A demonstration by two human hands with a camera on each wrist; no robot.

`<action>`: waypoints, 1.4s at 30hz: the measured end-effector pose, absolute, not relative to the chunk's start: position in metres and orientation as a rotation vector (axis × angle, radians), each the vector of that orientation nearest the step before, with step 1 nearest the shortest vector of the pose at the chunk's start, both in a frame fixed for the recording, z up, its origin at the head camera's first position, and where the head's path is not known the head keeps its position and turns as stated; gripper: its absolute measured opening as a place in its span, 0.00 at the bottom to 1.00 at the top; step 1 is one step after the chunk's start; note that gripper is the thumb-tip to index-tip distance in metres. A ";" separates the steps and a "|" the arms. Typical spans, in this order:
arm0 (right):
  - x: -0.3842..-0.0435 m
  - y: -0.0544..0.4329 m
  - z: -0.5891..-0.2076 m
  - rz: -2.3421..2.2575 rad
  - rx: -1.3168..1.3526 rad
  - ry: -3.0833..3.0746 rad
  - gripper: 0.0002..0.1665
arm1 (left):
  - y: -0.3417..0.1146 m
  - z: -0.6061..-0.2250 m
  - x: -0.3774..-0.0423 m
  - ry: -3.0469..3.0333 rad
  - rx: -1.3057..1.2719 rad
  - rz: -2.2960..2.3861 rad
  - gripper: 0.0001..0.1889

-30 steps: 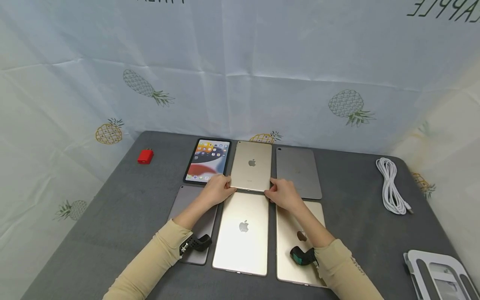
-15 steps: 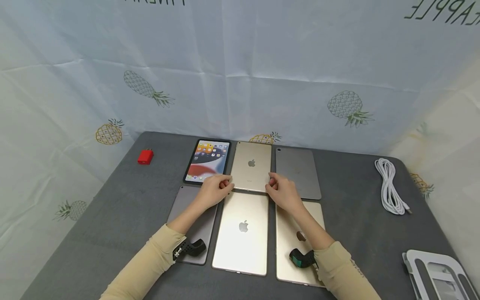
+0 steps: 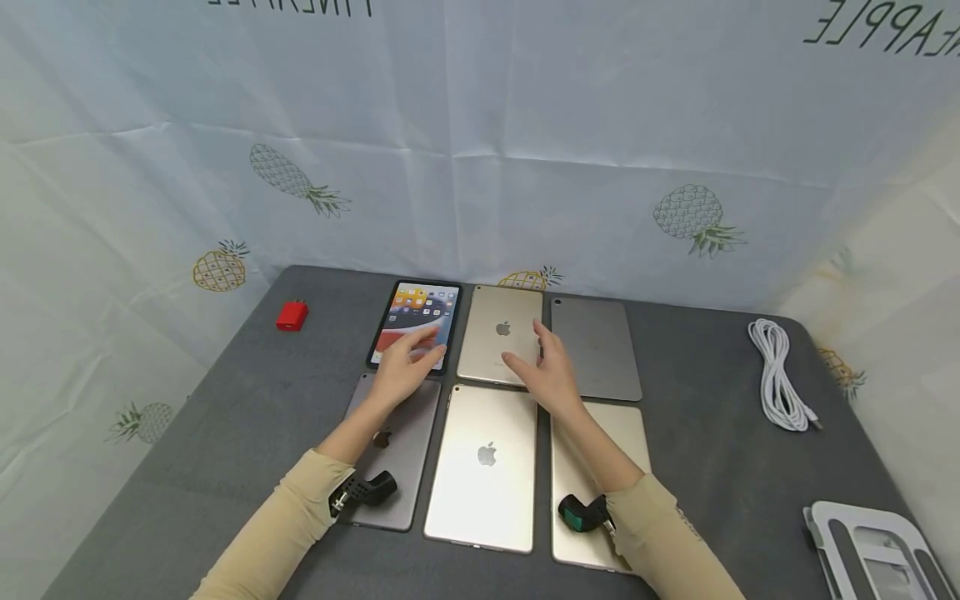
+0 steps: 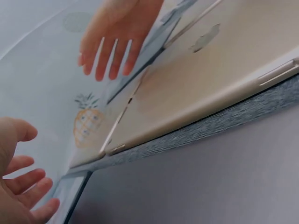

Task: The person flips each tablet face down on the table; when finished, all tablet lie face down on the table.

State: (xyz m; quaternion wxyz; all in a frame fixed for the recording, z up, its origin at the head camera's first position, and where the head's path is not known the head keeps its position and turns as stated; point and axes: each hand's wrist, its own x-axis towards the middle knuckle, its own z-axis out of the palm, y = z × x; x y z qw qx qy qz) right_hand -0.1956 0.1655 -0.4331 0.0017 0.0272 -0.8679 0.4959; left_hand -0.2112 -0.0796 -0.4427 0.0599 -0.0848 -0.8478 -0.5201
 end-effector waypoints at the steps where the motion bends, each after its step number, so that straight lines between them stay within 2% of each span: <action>1: -0.196 0.163 -0.433 1.585 0.076 -2.715 0.49 | -0.081 -0.442 -0.212 -2.557 -0.239 -1.578 0.24; 11: -0.203 0.135 -0.436 1.828 0.011 -2.658 0.54 | -0.104 -0.438 -0.216 -2.523 -0.048 -1.661 0.25; 30: -0.206 0.087 -0.435 2.126 0.035 -2.585 0.51 | -0.148 -0.442 -0.225 -2.458 0.163 -1.654 0.25; 42: -0.203 0.066 -0.435 2.253 0.065 -2.547 0.51 | -0.159 -0.441 -0.224 -2.503 0.242 -1.678 0.26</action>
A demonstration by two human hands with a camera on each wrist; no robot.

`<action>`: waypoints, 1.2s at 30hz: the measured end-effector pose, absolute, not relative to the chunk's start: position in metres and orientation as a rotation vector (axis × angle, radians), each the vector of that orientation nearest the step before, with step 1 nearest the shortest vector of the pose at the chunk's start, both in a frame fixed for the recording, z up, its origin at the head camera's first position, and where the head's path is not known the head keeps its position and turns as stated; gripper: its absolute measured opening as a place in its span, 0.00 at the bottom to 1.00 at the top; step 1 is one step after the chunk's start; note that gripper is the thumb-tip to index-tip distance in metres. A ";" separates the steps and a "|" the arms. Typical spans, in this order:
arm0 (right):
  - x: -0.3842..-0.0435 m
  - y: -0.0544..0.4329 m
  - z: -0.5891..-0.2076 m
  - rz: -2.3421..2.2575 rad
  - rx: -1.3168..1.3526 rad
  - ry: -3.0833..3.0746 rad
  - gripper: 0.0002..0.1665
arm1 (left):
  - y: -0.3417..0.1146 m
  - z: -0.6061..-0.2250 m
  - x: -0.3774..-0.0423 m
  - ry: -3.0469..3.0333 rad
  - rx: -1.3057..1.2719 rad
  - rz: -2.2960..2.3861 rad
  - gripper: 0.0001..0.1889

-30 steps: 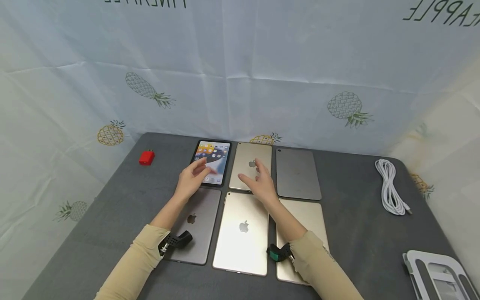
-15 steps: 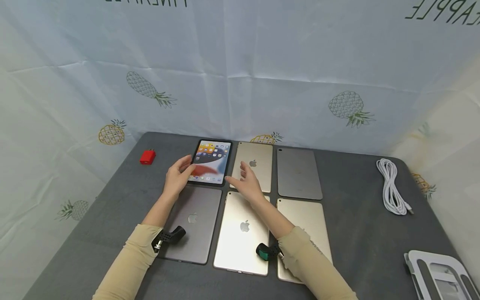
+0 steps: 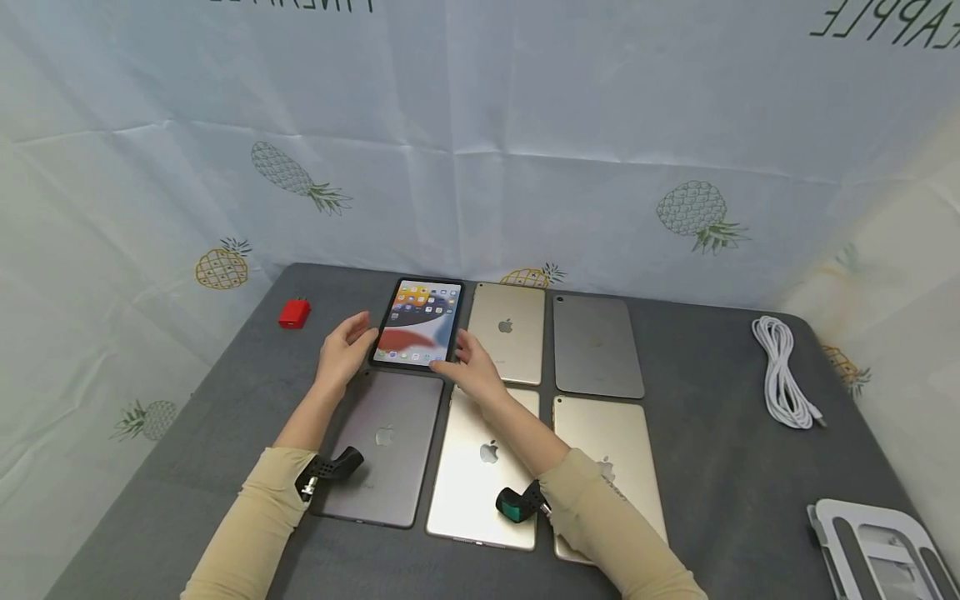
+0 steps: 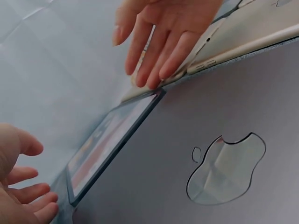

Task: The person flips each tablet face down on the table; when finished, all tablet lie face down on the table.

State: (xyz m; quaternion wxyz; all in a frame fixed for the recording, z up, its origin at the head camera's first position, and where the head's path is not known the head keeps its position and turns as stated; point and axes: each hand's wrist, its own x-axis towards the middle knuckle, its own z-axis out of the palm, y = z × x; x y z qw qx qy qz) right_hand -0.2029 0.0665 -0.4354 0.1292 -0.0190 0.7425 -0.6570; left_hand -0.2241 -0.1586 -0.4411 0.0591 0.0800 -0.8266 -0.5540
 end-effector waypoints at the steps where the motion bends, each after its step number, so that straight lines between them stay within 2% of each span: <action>1: -0.203 0.065 -0.435 -1.913 -0.050 2.149 0.51 | -0.159 -0.441 -0.224 -2.511 0.244 -1.681 0.26; 19: -0.205 0.055 -0.436 -2.015 0.010 1.998 0.52 | -0.159 -0.442 -0.219 -2.590 0.228 -1.731 0.27; 36: -0.213 0.053 -0.423 -2.207 0.274 1.629 0.46 | -0.156 -0.447 -0.218 -2.607 0.219 -1.606 0.24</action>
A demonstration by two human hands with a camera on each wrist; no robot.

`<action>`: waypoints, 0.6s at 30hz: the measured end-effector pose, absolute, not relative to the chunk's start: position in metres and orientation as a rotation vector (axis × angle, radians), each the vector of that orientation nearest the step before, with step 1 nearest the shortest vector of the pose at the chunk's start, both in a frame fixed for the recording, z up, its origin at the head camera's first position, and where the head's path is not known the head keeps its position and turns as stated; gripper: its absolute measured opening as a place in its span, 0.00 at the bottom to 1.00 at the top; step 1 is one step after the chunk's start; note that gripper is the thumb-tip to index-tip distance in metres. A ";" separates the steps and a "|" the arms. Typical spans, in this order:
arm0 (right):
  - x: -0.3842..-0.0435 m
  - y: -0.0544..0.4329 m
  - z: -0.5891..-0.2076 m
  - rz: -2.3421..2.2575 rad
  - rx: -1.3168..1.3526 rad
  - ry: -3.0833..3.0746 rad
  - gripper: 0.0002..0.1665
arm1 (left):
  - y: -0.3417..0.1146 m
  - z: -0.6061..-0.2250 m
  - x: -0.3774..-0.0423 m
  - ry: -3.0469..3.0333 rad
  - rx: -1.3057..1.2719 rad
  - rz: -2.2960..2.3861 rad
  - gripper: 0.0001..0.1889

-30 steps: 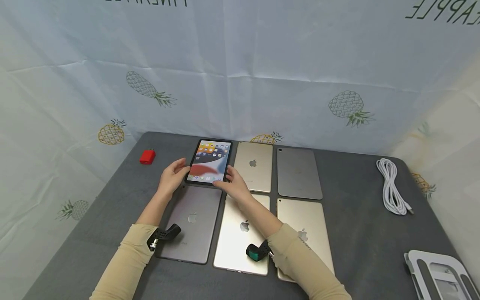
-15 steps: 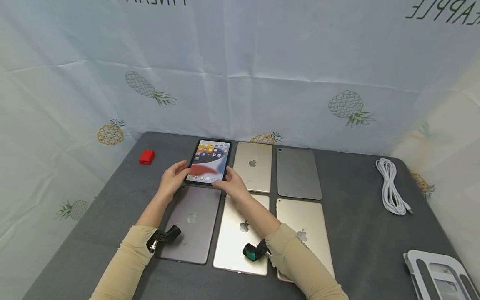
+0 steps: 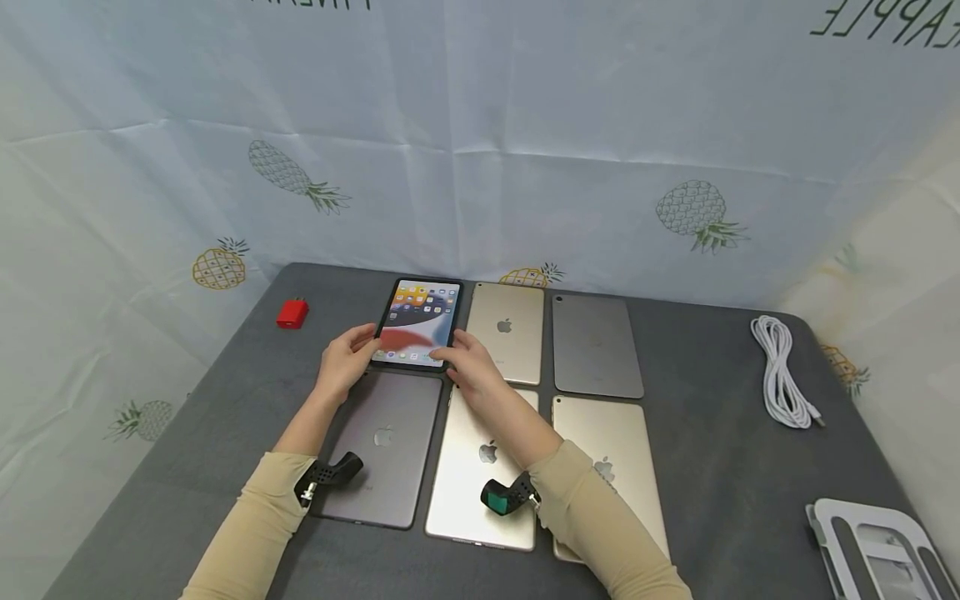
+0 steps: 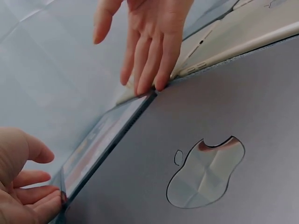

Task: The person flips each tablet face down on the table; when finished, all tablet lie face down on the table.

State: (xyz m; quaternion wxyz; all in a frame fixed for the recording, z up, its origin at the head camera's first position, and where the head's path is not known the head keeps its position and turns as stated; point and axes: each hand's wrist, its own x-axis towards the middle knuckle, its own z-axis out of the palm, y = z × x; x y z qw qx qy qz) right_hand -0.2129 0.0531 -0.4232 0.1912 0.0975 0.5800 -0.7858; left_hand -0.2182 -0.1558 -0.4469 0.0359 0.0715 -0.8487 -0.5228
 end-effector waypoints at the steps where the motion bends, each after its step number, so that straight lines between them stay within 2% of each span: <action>1: -0.213 0.053 -0.423 -2.211 0.280 1.621 0.46 | -0.156 -0.447 -0.218 -2.609 0.221 -1.602 0.23; 18: -0.215 0.051 -0.425 -2.294 0.361 1.525 0.43 | -0.155 -0.448 -0.220 -2.608 0.205 -1.588 0.23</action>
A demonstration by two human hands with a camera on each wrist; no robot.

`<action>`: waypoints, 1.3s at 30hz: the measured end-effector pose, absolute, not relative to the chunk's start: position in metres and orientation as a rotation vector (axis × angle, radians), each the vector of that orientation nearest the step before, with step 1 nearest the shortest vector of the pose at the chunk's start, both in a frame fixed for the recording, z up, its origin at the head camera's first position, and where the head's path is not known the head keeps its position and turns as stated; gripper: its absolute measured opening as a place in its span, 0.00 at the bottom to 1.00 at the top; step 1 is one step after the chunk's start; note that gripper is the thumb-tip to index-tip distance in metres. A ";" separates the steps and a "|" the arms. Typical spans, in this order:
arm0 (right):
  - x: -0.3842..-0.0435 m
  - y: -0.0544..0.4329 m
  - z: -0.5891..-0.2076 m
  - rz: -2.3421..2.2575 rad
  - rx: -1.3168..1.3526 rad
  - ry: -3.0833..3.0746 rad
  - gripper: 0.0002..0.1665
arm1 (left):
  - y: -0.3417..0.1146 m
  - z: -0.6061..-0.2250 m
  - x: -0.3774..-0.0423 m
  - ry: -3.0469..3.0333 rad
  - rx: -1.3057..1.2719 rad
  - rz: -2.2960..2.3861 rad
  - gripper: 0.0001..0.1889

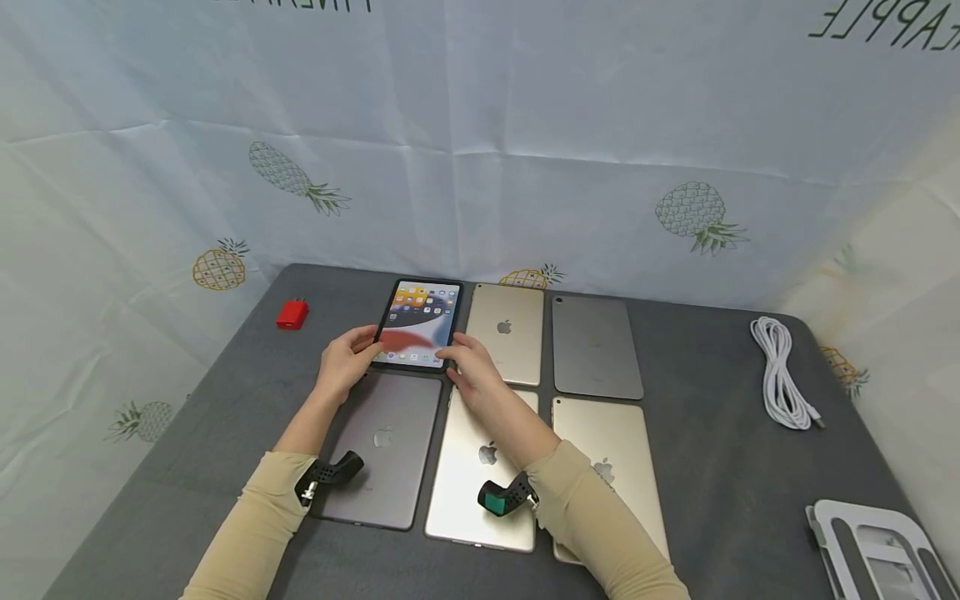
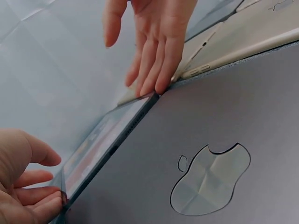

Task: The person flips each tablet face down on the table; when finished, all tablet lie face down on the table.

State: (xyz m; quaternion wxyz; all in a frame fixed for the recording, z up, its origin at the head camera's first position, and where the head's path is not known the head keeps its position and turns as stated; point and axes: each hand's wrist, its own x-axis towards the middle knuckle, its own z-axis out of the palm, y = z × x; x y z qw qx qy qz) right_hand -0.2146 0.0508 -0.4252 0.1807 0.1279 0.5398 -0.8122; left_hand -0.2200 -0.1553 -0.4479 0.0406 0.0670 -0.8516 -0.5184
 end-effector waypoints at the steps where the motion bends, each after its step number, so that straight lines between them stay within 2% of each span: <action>1: -0.214 0.050 -0.425 -2.297 0.367 1.523 0.43 | -0.155 -0.448 -0.220 -2.607 0.204 -1.589 0.23; 17: -0.218 0.048 -0.420 -2.386 0.373 1.585 0.38 | -0.153 -0.450 -0.219 -2.628 0.147 -1.562 0.23; 27: -0.220 0.046 -0.426 -2.351 0.321 1.700 0.32 | -0.148 -0.450 -0.217 -2.677 0.019 -1.321 0.18; 33: -0.217 0.048 -0.427 -2.375 0.335 1.676 0.32 | -0.145 -0.451 -0.216 -2.652 -0.129 -1.326 0.14; 39: -0.212 0.047 -0.420 -2.399 0.319 1.683 0.31 | -0.135 -0.448 -0.213 -2.663 -0.319 -1.320 0.17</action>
